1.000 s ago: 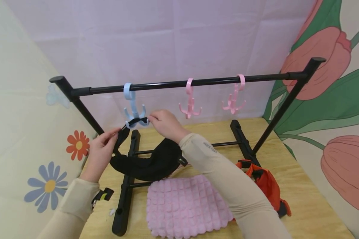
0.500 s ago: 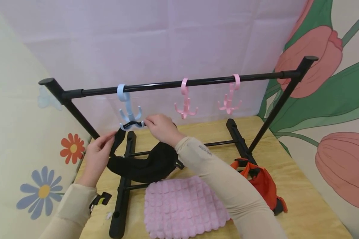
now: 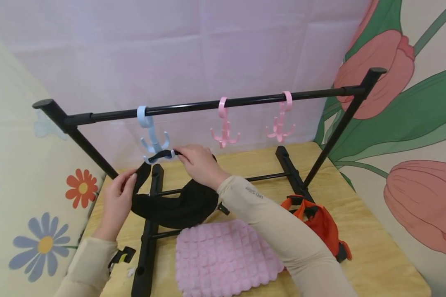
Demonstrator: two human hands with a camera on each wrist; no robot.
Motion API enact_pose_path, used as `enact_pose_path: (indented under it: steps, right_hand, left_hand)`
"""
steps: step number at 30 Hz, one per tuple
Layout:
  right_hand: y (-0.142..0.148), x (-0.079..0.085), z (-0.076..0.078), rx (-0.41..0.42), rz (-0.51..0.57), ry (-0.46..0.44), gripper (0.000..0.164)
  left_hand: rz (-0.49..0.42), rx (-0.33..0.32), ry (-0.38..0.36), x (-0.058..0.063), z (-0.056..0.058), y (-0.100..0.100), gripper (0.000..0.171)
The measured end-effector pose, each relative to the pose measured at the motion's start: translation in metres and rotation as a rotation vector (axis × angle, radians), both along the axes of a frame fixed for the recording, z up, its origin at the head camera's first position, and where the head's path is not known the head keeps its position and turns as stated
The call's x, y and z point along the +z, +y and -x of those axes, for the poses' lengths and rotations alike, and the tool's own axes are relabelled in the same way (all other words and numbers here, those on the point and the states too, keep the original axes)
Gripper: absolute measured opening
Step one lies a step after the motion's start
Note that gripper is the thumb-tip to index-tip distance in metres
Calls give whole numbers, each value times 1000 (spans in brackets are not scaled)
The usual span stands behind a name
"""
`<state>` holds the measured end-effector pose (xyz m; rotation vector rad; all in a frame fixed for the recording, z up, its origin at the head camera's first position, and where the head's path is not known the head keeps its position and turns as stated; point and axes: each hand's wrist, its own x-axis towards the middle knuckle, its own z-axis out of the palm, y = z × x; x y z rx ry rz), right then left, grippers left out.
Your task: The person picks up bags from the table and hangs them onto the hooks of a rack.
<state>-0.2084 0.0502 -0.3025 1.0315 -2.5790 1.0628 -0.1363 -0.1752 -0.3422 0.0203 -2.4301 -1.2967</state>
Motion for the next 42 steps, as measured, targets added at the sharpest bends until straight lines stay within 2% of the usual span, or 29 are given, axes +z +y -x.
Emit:
enact_pose_path:
  steps: [9, 15, 18, 23, 30, 32, 36, 42]
  right_hand:
    - [14, -7, -4, -9, 21, 50, 39]
    - [26, -15, -11, -32, -11, 19, 50]
    - [32, -20, -16, -43, -30, -12, 56]
    - [43, -30, -23, -65, -62, -112, 61]
    - [62, -50, -26, -94, -94, -204, 56]
    - [67, -55, -26, -105, -102, -249, 55]
    - [77, -66, -25, -123, -118, -321, 54]
    - [92, -84, -24, -154, -138, -379, 51]
  left_hand:
    - [46, 29, 94, -17, -6, -8, 23]
    - [54, 67, 143, -21, -9, -13, 22]
    - [54, 77, 145, -22, -12, -14, 23]
    - [44, 75, 161, -23, -12, -14, 21]
    - [68, 67, 267, -27, -8, -13, 13]
    - [67, 61, 277, -29, -8, -13, 14]
    - [65, 64, 266, -30, -13, -13, 18]
    - [60, 109, 244, -36, -25, -9, 26]
